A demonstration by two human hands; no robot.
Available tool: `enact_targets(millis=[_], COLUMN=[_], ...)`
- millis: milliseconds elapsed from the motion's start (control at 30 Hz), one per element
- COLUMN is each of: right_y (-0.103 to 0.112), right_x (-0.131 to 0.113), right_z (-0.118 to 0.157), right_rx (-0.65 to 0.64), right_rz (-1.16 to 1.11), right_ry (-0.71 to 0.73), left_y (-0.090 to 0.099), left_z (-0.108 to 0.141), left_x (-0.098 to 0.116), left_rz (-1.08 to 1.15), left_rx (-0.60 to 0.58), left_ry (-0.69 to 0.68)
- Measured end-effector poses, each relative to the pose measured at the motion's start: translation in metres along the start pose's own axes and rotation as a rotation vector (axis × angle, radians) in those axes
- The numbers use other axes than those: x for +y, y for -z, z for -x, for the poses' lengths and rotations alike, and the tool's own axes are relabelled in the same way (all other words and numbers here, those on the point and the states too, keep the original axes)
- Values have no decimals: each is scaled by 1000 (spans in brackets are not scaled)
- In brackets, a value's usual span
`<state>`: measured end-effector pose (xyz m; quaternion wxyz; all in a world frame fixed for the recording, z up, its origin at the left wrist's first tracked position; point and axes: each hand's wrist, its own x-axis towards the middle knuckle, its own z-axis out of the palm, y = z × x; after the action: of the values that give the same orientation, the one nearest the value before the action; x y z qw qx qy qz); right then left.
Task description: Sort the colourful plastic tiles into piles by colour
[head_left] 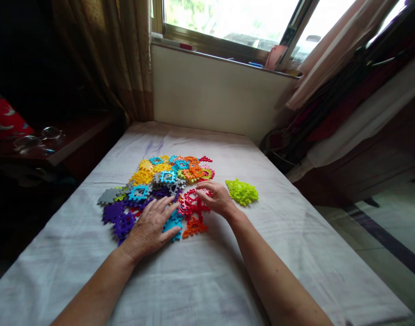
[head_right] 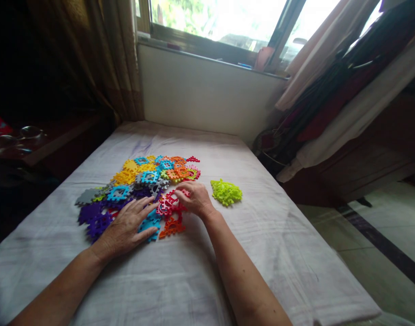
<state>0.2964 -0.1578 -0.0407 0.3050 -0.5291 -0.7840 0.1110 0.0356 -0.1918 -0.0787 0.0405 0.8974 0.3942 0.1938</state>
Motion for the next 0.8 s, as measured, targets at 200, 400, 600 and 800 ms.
enact_targets(millis=[200,400,600,800], right_y=[8,4,-3,38], right_x=[35,44,42,62], right_z=[-44,-59,-52,-39], right_rx=[23,-134,60,277], right_rz=[372,480,371,275], right_ry=[-541,-540,-574,-703], left_y=[-2,-2,-1,0], left_z=[2,1,1,1], left_x=[-2,-1,-1,-1], left_rz=[-6,-12,-22,-9], left_rx=[-5,-5,3,2], left_ry=[7,4,-1,-1])
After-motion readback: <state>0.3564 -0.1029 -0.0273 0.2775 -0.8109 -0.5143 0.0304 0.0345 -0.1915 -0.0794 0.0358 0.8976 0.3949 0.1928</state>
